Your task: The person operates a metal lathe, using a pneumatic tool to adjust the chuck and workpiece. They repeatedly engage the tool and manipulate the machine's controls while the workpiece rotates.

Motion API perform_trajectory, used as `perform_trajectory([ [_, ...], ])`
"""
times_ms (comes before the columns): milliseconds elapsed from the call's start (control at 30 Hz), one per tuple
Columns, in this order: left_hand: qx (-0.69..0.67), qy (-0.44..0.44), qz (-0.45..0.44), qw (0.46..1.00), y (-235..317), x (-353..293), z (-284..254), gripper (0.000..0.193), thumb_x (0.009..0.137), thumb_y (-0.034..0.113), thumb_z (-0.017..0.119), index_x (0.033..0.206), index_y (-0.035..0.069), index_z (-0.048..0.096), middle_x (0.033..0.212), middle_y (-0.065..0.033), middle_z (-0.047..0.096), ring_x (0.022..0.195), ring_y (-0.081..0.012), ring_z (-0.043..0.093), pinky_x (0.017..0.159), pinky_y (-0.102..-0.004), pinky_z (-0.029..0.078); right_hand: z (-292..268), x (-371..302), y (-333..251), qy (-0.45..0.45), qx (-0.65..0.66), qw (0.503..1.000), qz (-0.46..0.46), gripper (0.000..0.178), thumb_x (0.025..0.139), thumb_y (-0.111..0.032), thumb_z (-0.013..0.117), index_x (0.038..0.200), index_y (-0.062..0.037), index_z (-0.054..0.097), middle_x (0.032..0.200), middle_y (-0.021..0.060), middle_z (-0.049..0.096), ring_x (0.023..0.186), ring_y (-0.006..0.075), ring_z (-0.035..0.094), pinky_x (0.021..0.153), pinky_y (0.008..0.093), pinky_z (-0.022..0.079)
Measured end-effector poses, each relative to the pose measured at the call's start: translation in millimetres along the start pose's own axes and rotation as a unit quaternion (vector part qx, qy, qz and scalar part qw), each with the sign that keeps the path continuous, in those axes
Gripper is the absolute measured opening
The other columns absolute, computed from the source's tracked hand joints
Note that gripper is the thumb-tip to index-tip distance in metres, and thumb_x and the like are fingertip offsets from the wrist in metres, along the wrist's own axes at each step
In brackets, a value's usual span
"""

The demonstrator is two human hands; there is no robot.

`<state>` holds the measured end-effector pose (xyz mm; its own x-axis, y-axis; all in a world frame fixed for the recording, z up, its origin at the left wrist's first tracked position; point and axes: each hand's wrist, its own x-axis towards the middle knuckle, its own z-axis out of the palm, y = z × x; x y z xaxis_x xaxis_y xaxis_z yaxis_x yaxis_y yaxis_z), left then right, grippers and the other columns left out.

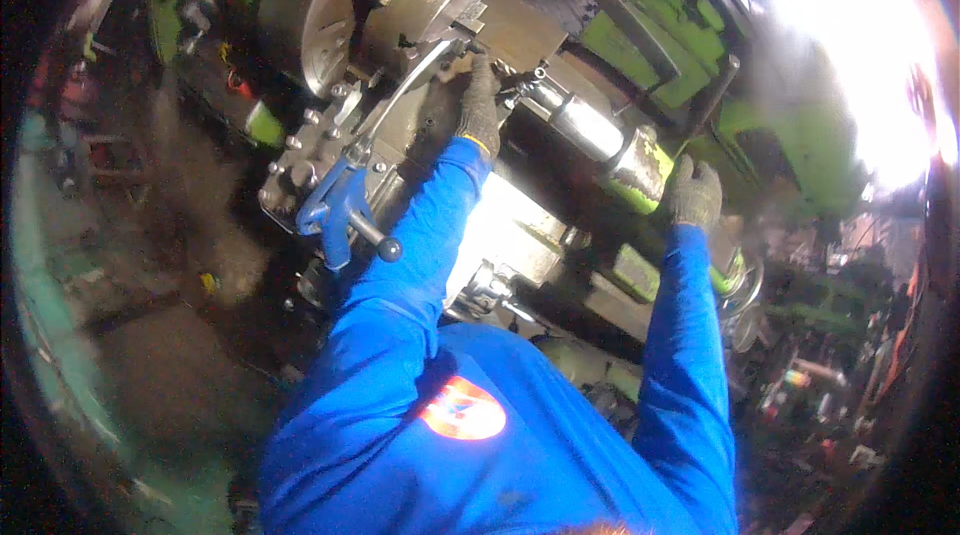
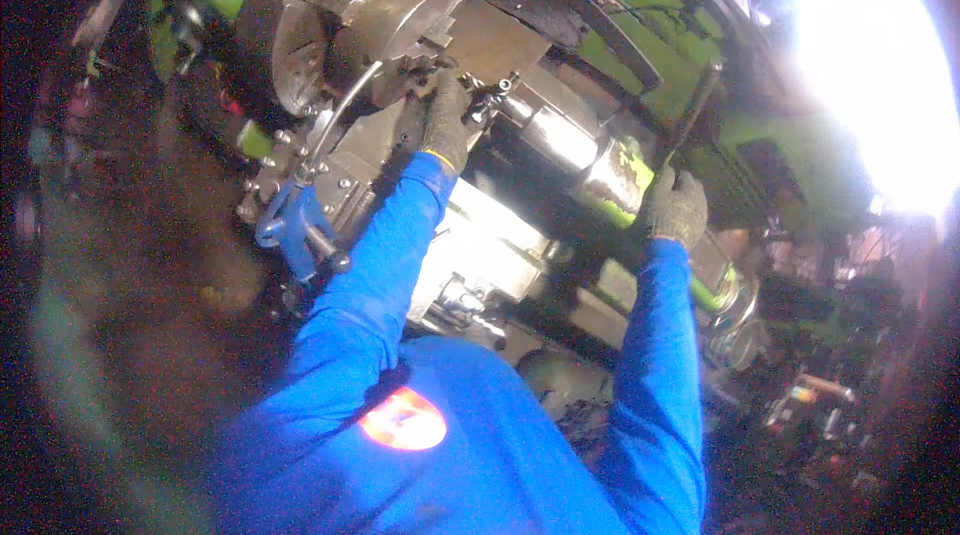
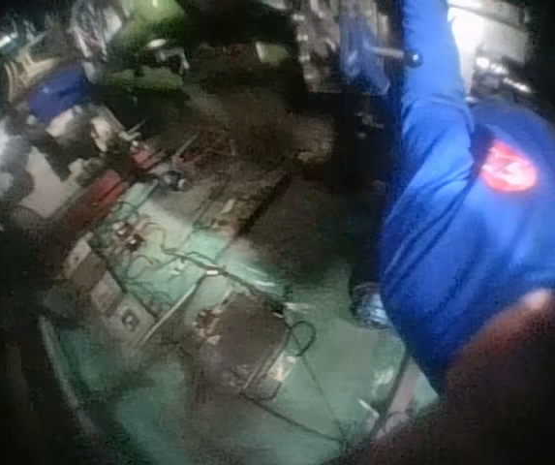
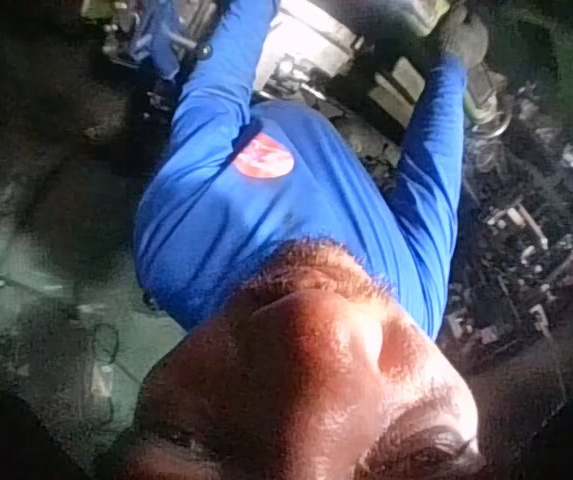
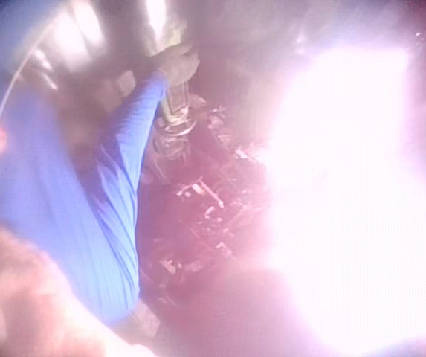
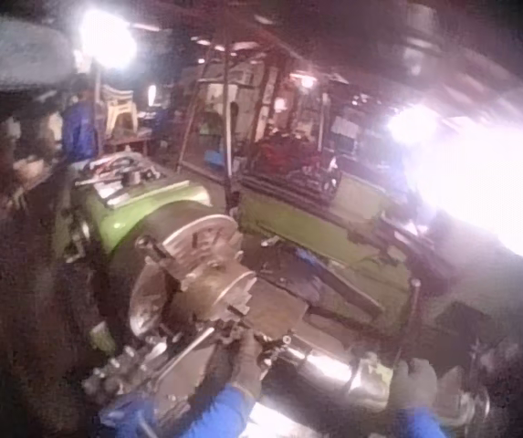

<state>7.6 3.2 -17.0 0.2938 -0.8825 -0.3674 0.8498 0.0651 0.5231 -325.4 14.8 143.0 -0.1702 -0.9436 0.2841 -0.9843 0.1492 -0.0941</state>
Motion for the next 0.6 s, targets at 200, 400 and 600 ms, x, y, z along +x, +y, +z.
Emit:
perform_trajectory([
  [200, 0.076, 0.049, 0.046, 0.995, 22, -44, 31, 0.072, 0.099, 0.071, 0.052, 0.139, 0.012, 0.058, 0.128, -0.0138, 0.069, 0.110, -0.0216, 0.066, 0.089, -0.0381, 0.057, -6, 3, 3, -0.029, 0.006, 0.999, 0.011, 0.050, 0.100, -0.047, 0.053, 0.108, -0.0014, 0.073, 0.112, 0.0245, 0.069, 0.109, 0.0447, 0.064, 0.096, 0.0513, 0.050],
  [400, 0.091, 0.066, 0.063, 0.992, 15, -36, 31, 0.069, 0.100, 0.068, 0.057, 0.146, 0.017, 0.056, 0.130, -0.0071, 0.067, 0.114, -0.0203, 0.063, 0.095, -0.0397, 0.051, -11, -1, -1, -0.004, 0.012, 1.000, 0.016, 0.049, 0.099, -0.047, 0.053, 0.106, -0.0027, 0.073, 0.112, 0.0244, 0.069, 0.110, 0.0434, 0.064, 0.096, 0.0532, 0.049],
  [600, 0.203, 0.093, 0.105, 0.969, 27, -31, 37, 0.064, 0.102, 0.059, 0.058, 0.141, 0.008, 0.060, 0.124, -0.0108, 0.068, 0.107, -0.0230, 0.066, 0.092, -0.0404, 0.053, -21, 1, -7, -0.053, 0.003, 0.998, 0.039, 0.052, 0.100, -0.047, 0.049, 0.112, -0.0033, 0.074, 0.114, 0.0248, 0.070, 0.112, 0.0441, 0.065, 0.099, 0.0538, 0.050],
])
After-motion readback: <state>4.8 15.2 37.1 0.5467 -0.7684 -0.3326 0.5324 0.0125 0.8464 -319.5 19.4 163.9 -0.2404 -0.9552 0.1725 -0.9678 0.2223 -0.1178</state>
